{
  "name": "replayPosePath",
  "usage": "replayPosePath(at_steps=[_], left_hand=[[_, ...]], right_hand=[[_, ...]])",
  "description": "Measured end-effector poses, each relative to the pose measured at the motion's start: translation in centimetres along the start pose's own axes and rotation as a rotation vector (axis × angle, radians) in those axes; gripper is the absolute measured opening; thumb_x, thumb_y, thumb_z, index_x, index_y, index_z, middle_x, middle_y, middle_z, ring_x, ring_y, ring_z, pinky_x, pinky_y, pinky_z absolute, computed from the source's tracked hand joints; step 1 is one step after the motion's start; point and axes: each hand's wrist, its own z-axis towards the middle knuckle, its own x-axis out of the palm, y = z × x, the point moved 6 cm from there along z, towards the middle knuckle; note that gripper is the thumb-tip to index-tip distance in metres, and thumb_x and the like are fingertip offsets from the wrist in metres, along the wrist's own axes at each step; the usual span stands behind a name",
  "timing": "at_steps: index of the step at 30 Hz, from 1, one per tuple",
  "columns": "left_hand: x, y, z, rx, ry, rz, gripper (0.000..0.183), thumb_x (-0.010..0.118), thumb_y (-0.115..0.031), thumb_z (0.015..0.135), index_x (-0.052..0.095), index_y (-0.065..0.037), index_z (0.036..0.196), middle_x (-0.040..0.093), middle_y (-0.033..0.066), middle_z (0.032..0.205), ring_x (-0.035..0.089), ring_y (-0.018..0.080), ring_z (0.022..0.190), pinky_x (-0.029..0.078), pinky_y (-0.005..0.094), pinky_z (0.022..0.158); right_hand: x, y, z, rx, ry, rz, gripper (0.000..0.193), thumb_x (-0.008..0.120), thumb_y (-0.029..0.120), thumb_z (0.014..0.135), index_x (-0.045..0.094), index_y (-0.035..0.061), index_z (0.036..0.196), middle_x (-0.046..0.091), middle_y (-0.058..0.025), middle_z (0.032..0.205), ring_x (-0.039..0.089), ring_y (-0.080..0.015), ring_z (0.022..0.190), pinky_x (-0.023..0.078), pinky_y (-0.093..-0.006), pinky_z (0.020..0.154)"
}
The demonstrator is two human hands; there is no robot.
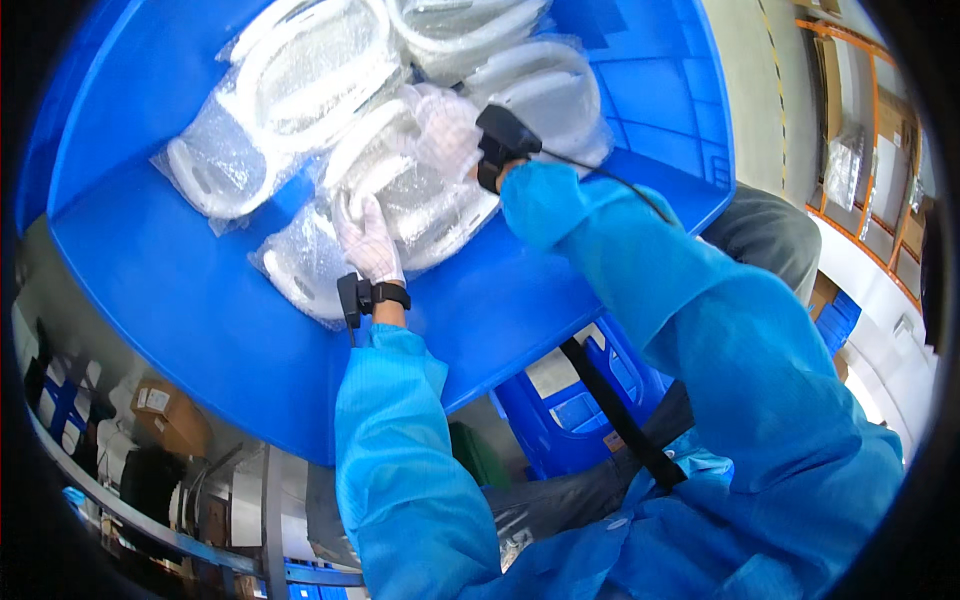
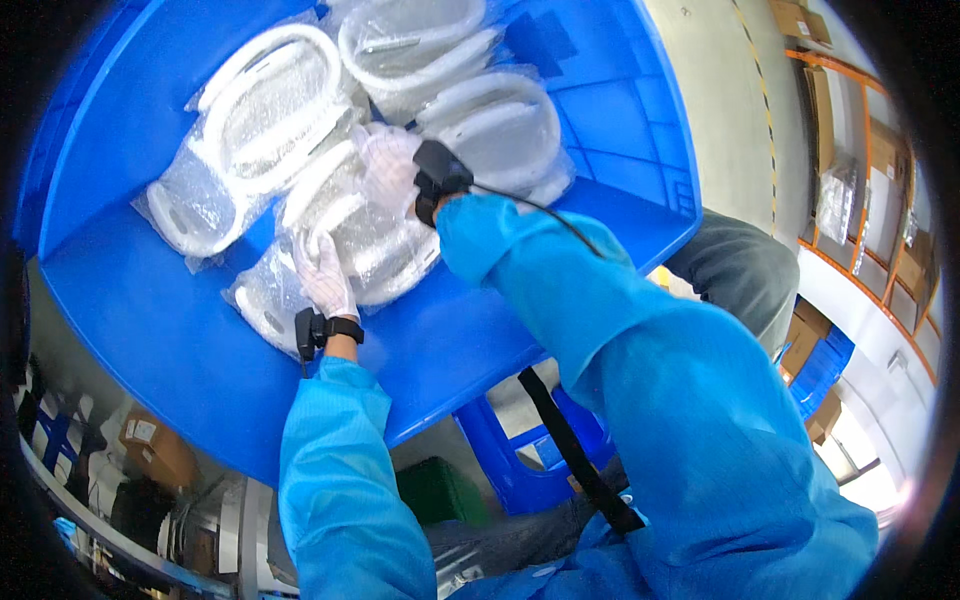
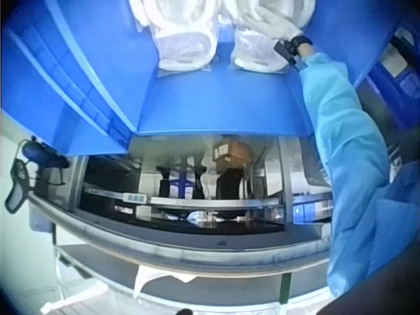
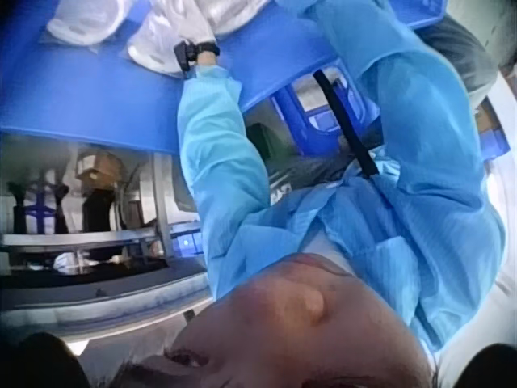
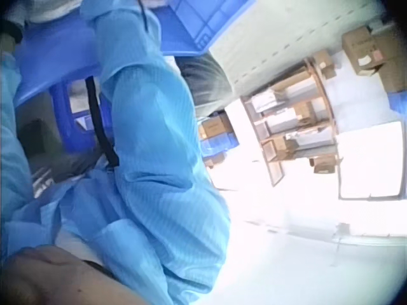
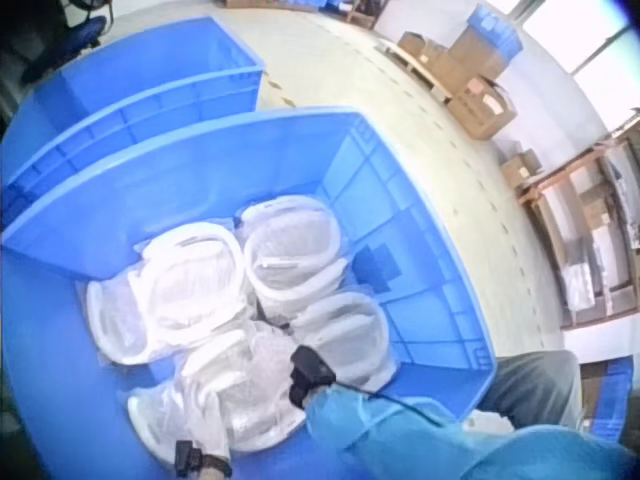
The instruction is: Picking up white U-shaped plastic components from a factory assembly line and organizing them into a blue storage bin.
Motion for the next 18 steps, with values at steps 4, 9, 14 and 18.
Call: replayPosePath(at_steps=[4,9,14,18], left_hand=[[-0.3,-1.3,-0.5,0.038,-0.011,-0.179,0.047,0.059,-0.027,0.092,0.05,0.001,0.129,0.05,0.0162,0.134,0.044,0.0289,0.126,0.032,0.0363,0.107],[-0.5,0.3,0.1,0.014,0.028,0.069,0.046,0.064,-0.017,0.087,0.051,-0.001,0.129,0.048,0.0188,0.136,0.044,0.0293,0.128,0.032,0.0385,0.108],[-0.5,0.7,0.5,0.203,-0.008,0.094,0.039,0.063,-0.017,0.087,0.056,-0.002,0.123,0.048,0.0188,0.135,0.045,0.0316,0.126,0.033,0.0403,0.107],[0.3,-1.2,0.2,0.303,-0.009,0.07,0.04,0.059,-0.021,0.089,0.055,-0.003,0.124,0.049,0.019,0.134,0.044,0.035,0.126,0.033,0.0429,0.107]], right_hand=[[0.6,-2.7,1.6,0.124,0.333,-0.013,0.04,0.052,0.04,0.089,0.057,0.0019,0.101,0.061,-0.0217,0.091,0.062,-0.0366,0.082,0.049,-0.0445,0.073],[1.8,-4.4,0.7,0.171,0.21,0.102,0.026,0.053,0.029,0.089,0.06,0.0039,0.09,0.063,-0.0199,0.081,0.062,-0.0359,0.08,0.049,-0.0446,0.071],[4.0,-5.5,0.7,0.148,0.242,0.091,0.026,0.053,0.029,0.089,0.061,0.0038,0.089,0.063,-0.0193,0.082,0.062,-0.0358,0.08,0.049,-0.0448,0.072],[3.8,-6.2,0.7,0.011,0.345,-0.074,0.035,0.056,0.035,0.087,0.06,0.0015,0.097,0.063,-0.0193,0.093,0.061,-0.0374,0.084,0.049,-0.045,0.075]])
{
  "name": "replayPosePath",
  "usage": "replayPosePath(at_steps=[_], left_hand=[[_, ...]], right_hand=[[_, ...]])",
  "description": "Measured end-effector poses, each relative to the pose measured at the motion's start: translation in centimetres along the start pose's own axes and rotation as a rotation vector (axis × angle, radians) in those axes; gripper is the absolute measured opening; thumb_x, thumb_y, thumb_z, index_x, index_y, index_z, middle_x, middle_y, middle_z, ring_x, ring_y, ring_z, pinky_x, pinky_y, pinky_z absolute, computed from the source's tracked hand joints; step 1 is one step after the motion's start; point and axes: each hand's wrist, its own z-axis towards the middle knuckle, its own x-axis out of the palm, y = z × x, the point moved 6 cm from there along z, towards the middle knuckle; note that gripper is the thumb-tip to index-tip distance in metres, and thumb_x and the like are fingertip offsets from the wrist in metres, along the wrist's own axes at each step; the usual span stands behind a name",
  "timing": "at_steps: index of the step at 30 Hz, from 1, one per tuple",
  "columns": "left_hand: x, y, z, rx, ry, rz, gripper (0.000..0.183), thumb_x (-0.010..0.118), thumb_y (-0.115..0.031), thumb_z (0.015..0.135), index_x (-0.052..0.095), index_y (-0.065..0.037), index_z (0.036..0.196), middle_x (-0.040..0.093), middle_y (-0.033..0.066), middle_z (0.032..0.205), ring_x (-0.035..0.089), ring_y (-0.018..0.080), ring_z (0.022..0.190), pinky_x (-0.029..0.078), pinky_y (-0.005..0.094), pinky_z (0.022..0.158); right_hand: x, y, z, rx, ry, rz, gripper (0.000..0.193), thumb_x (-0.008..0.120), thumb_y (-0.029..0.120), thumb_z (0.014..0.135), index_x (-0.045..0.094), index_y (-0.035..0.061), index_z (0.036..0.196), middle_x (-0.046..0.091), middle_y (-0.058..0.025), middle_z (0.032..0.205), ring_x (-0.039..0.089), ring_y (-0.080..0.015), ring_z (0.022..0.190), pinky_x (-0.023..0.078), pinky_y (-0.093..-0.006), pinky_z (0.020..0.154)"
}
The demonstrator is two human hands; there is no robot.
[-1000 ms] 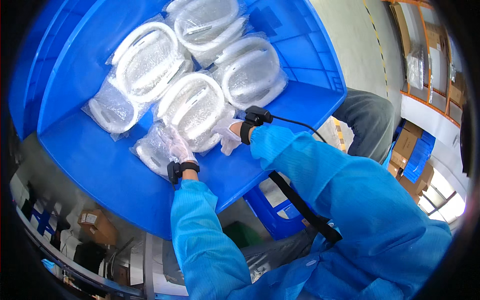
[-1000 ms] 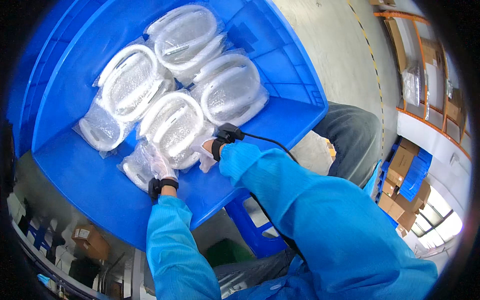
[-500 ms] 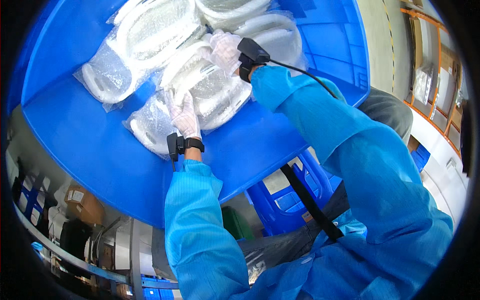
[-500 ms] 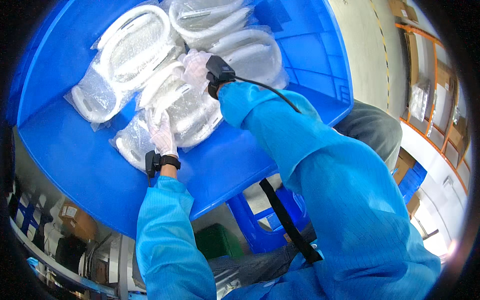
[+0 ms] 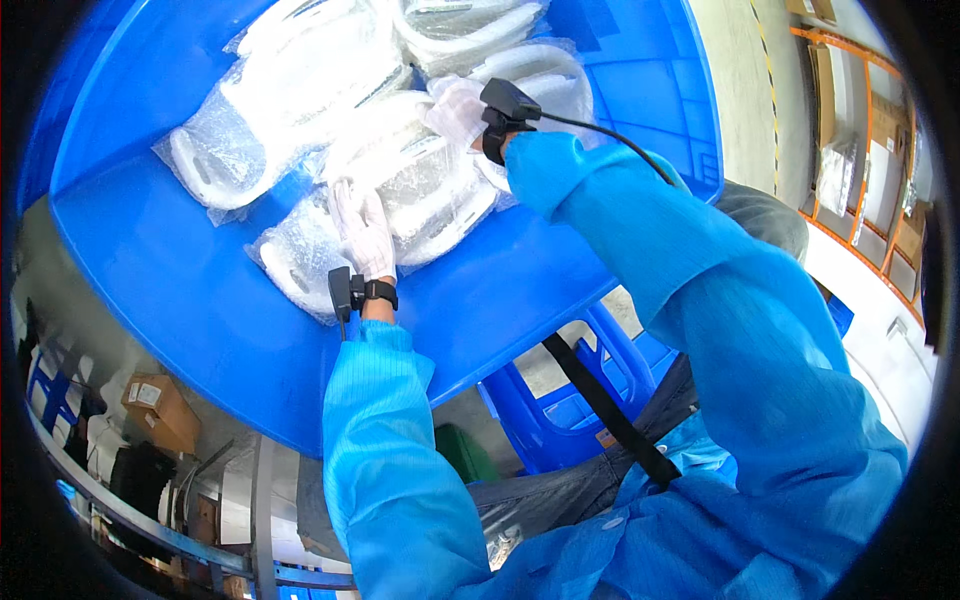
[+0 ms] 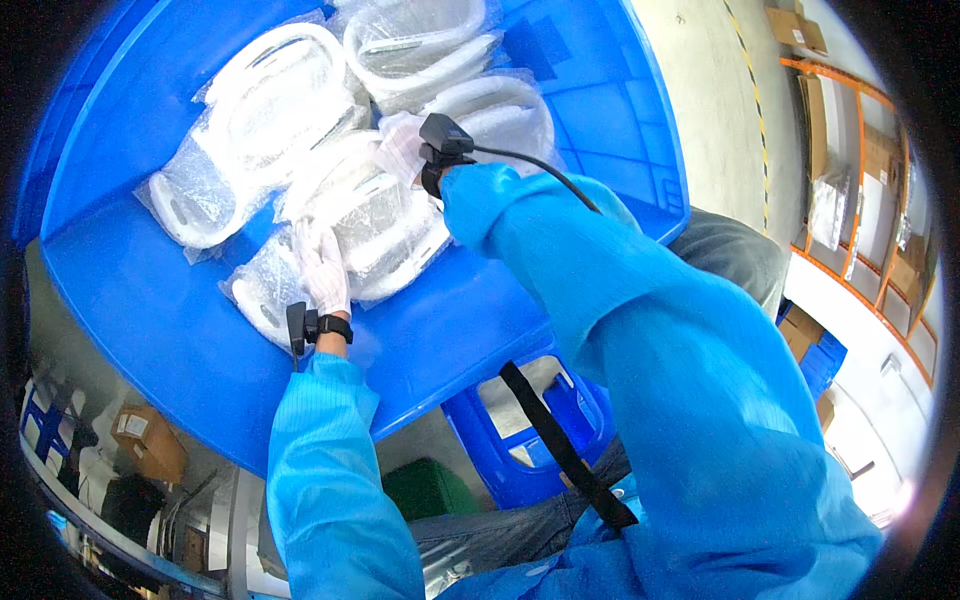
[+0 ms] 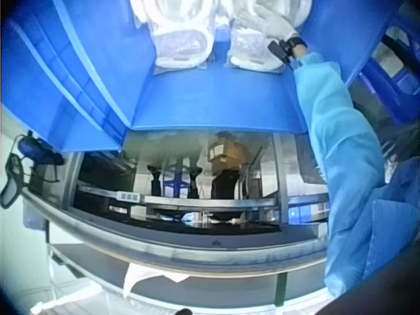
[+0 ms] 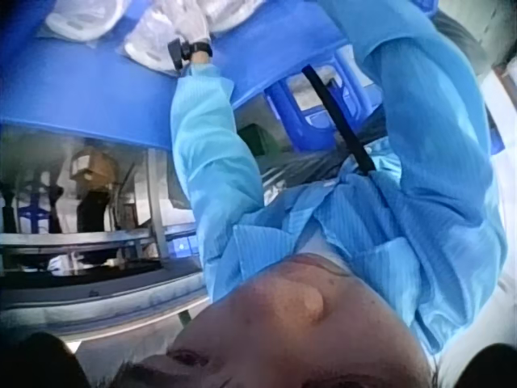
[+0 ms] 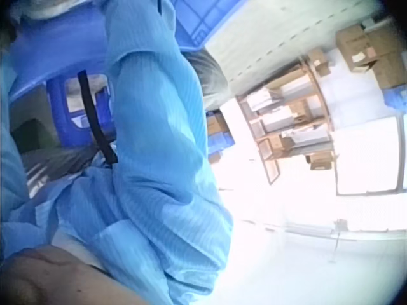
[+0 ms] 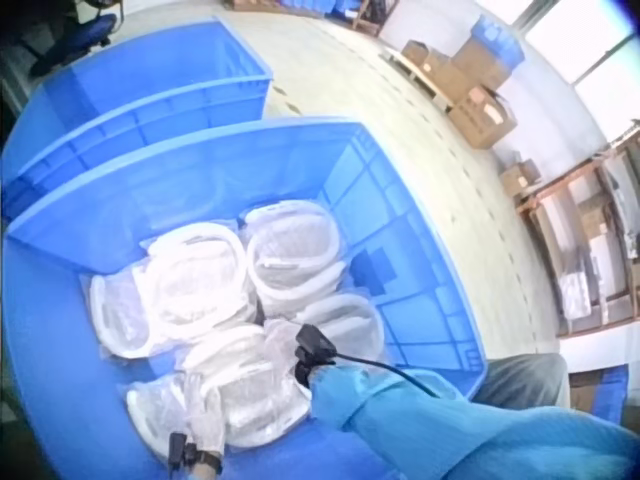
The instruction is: Picking up white U-shaped plastic components from a factory assembly line and organizing them into a blue storage bin.
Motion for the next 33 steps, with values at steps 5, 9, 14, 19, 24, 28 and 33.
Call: replayPosePath(at_steps=[5,9,14,19,24,28,33], left_hand=[[-0.8,-1.5,0.4,0.12,0.131,0.344,0.047,0.053,-0.029,0.092,0.048,-0.004,0.132,0.047,0.0219,0.135,0.038,0.0372,0.129,0.03,0.0465,0.108],[0.8,-2.1,0.7,-0.005,0.118,0.435,0.048,0.053,-0.036,0.09,0.052,-0.009,0.13,0.046,0.0263,0.133,0.039,0.0432,0.126,0.033,0.0504,0.105],[2.2,-2.2,0.9,-0.013,0.137,0.591,0.054,0.054,-0.037,0.089,0.046,-0.009,0.134,0.046,0.0258,0.132,0.039,0.042,0.126,0.032,0.0489,0.106],[-0.4,-3.7,1.0,0.019,-0.074,0.389,0.068,0.057,-0.042,0.087,0.035,-0.005,0.14,0.036,0.0271,0.138,0.037,0.0423,0.126,0.03,0.0514,0.107],[0.5,-3.5,1.8,-0.051,0.127,0.633,0.075,0.05,-0.048,0.089,0.023,-0.008,0.147,0.016,0.0274,0.15,0.024,0.0399,0.137,0.015,0.0534,0.112],[0.1,-2.6,2.0,0.009,0.069,0.67,0.073,0.047,-0.048,0.09,0.021,-0.01,0.148,0.015,0.0261,0.151,0.025,0.0398,0.137,0.016,0.0523,0.112],[-2.2,-1.9,-2.0,-0.236,0.314,0.551,0.075,0.054,-0.045,0.084,0.03,-0.004,0.143,0.033,0.0262,0.143,0.04,0.045,0.125,0.033,0.0506,0.105]], right_hand=[[-4.3,6.3,-1.6,-0.011,-0.143,0.126,0.056,0.06,0.043,0.083,0.051,0.0008,0.119,0.058,-0.0192,0.108,0.056,-0.0371,0.1,0.048,-0.0441,0.083],[-2.5,6.8,-1.9,0.032,-0.114,0.089,0.066,0.059,0.045,0.083,0.043,0.0018,0.13,0.052,-0.0186,0.118,0.053,-0.0369,0.105,0.046,-0.0466,0.086],[-2.0,5.9,-1.9,0.12,-0.206,-0.166,0.064,0.052,0.047,0.085,0.045,-0.0017,0.126,0.052,-0.0153,0.104,0.055,-0.0302,0.095,0.048,-0.0433,0.071],[-1.9,7.6,-2.3,0.059,-0.255,-0.11,0.067,0.052,0.045,0.086,0.041,-0.0014,0.133,0.049,-0.0188,0.121,0.047,-0.0345,0.113,0.039,-0.0457,0.093],[-1.8,7.8,-4.4,0.027,-0.213,-0.112,0.062,0.049,0.044,0.089,0.04,0.007,0.138,0.035,-0.0227,0.143,0.033,-0.041,0.131,0.028,-0.0539,0.104],[-2.6,8.9,-7.3,0.048,-0.277,-0.027,0.057,0.049,0.04,0.089,0.044,0.0048,0.135,0.035,-0.0245,0.142,0.033,-0.0437,0.13,0.027,-0.0548,0.104],[-3.1,10.4,-14.2,0.113,-0.183,-0.114,0.053,0.051,0.019,0.08,0.047,0.0015,0.13,0.044,-0.027,0.131,0.04,-0.0393,0.125,0.032,-0.0476,0.103]])
